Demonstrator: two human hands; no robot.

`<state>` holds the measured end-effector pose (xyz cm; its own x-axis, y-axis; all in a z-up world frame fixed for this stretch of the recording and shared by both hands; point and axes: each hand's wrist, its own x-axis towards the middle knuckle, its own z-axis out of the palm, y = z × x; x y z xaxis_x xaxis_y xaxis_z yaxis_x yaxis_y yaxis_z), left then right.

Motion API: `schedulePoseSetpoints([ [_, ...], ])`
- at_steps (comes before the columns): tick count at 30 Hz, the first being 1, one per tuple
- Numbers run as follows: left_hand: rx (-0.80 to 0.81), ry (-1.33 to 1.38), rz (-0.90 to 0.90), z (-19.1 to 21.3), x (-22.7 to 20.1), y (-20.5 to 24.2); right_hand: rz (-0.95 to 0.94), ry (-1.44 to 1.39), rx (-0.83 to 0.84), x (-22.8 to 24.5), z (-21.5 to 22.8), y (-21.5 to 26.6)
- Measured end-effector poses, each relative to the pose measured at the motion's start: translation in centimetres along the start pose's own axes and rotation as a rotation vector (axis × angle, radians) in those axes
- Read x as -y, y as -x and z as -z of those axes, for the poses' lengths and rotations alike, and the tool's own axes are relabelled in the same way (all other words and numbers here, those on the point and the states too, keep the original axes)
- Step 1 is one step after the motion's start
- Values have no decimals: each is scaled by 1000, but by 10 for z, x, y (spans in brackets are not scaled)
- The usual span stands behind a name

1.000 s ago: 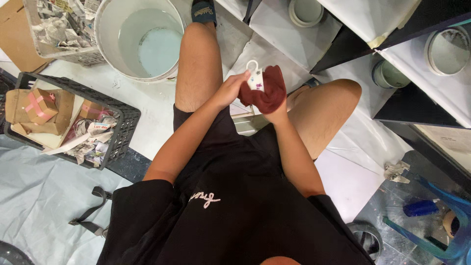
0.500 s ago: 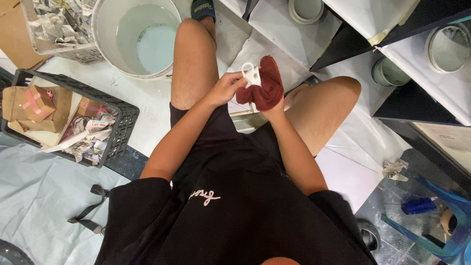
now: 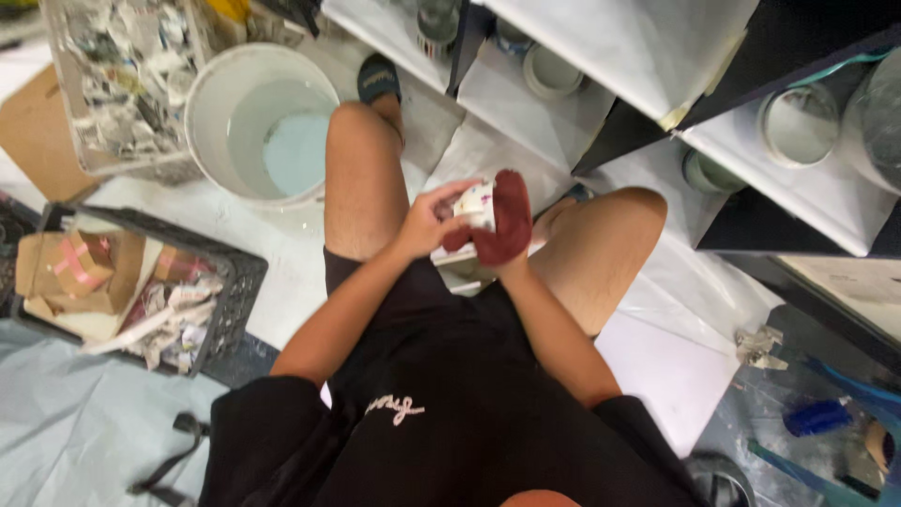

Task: The person sits on the floor and wipes a white ceramic mug with a red cloth, then places it on a shelf. They repeat the process with a small white bowl, wiping it thoroughly before placing it on the shelf.

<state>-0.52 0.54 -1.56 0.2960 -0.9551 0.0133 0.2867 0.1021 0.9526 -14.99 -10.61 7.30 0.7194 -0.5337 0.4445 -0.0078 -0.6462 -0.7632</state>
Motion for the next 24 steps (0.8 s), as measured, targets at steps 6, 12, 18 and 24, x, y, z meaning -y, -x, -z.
schedulePoseSetpoints([
  [6,-200,-10,275,-2,17,14,-642,-704,465,53,3,-28],
  [12,-178,320,482,3,2,11,157,-399,73,27,-10,-29],
  [18,18,74,190,18,21,-2,-245,-905,130,5,-12,-7],
  [24,12,2,77,19,33,2,194,-365,5,-13,-12,2],
])
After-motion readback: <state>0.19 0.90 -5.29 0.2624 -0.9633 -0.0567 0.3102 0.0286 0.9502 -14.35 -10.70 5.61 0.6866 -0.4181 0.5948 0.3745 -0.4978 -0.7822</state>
